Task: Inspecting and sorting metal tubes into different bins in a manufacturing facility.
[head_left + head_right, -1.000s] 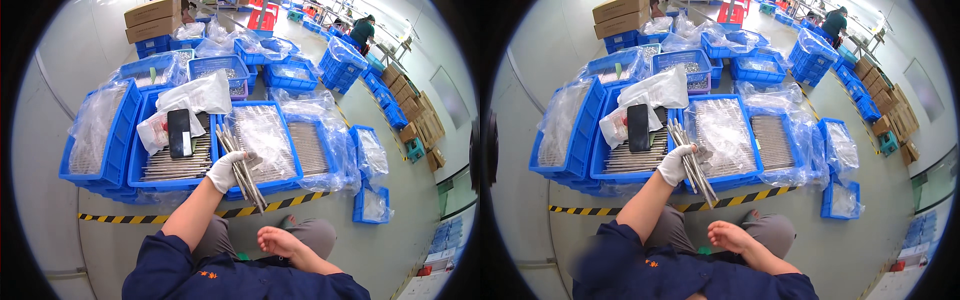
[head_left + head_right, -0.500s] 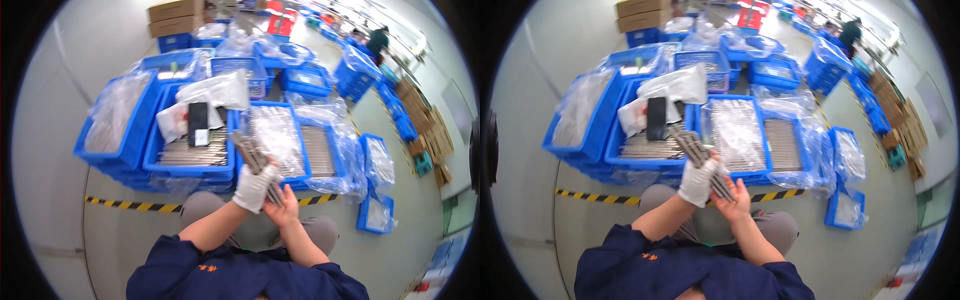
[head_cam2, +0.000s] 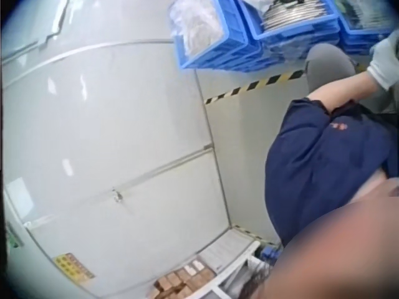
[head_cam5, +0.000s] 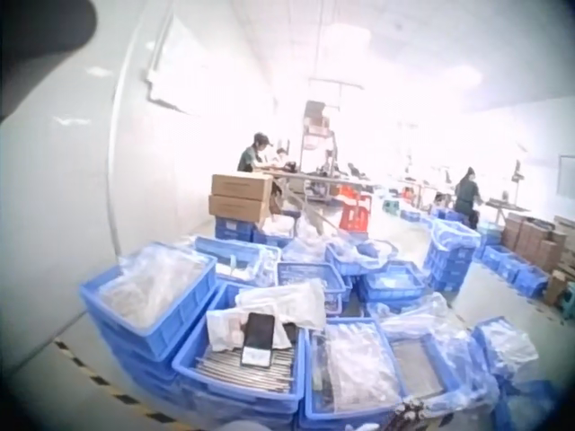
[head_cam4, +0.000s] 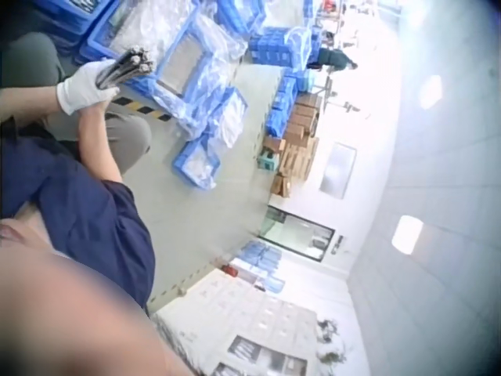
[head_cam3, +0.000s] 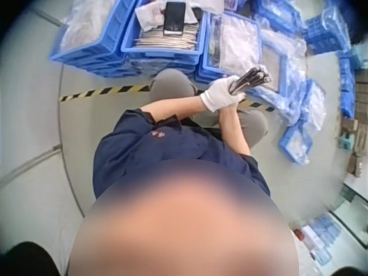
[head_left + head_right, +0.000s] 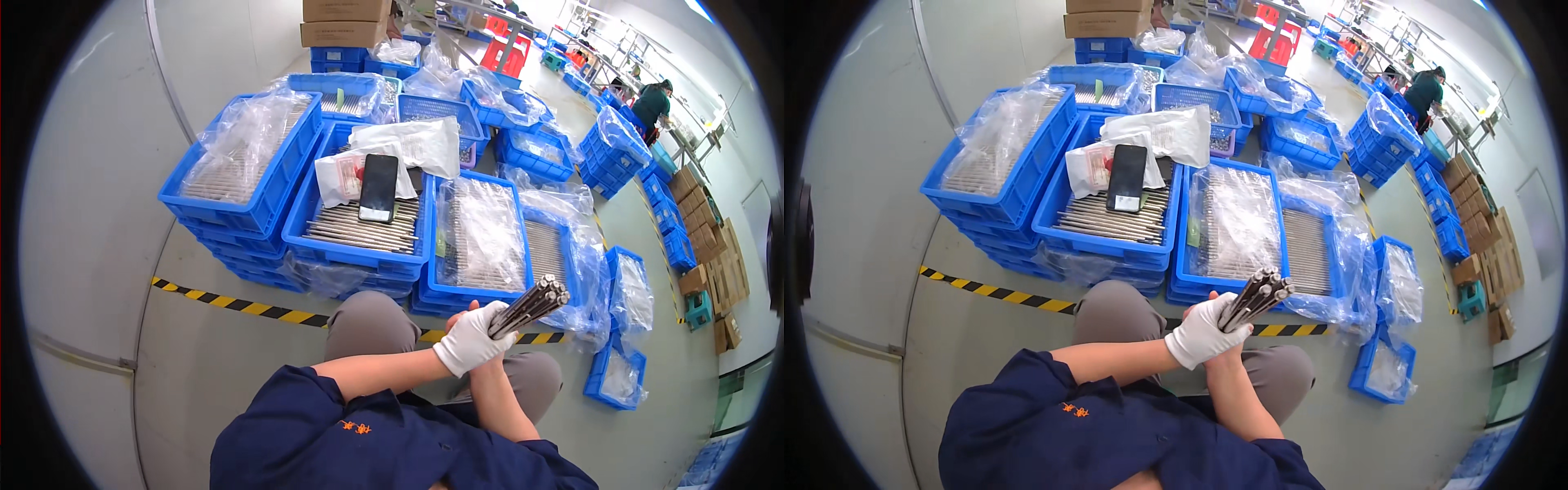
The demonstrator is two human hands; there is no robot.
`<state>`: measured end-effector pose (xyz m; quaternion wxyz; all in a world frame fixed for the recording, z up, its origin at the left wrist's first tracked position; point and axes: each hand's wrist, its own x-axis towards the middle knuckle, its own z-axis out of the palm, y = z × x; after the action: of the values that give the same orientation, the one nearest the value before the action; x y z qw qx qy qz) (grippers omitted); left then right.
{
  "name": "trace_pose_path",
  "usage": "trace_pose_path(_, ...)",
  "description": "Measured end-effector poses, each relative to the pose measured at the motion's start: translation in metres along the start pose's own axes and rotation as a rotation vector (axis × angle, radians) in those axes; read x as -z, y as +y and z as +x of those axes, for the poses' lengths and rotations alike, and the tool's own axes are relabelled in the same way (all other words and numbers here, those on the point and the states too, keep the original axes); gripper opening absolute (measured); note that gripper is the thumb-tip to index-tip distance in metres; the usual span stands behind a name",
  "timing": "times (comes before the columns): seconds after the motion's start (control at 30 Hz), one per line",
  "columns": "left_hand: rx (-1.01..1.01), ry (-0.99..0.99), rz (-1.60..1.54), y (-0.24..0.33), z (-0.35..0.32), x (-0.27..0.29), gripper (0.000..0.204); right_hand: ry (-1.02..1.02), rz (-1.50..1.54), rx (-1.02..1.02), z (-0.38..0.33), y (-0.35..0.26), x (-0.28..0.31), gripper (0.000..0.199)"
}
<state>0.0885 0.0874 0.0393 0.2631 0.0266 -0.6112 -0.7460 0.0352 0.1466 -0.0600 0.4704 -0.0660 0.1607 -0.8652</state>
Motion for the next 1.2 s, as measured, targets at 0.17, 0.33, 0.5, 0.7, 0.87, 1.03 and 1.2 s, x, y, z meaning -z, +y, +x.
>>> trace_pose_path(0.17,0.091,0.105,0.102,0.000,-0.010,0.000,0.029,0.034,0.179,0.102,0.003,0.005,0.024,0.034)
trace_pose_path(0.33,0.107,0.192,-0.025,-0.007,-0.004,0.013,0.025,0.116,0.234,-0.003,0.004,0.018,-0.014,0.032)
trace_pose_path(0.5,0.344,0.330,-0.200,0.010,0.000,0.049,0.018,0.299,-0.204,-0.245,0.017,0.021,-0.053,0.027)
trace_pose_path(0.7,0.446,0.316,-0.192,0.035,0.007,0.122,0.023,0.180,-0.657,-0.197,0.065,-0.015,-0.067,0.014)
trace_pose_path(0.87,0.416,0.302,-0.016,0.073,0.056,0.174,0.027,0.262,-1.059,-0.077,0.155,-0.037,-0.045,0.016)
trace_pose_path(1.03,0.293,0.385,0.429,0.121,0.152,0.227,0.027,0.322,-1.244,0.009,0.237,-0.031,-0.040,0.024)
trace_pose_path(1.2,0.230,0.551,0.661,0.130,0.267,0.353,0.018,0.439,-1.335,0.073,0.268,0.009,-0.007,0.034)
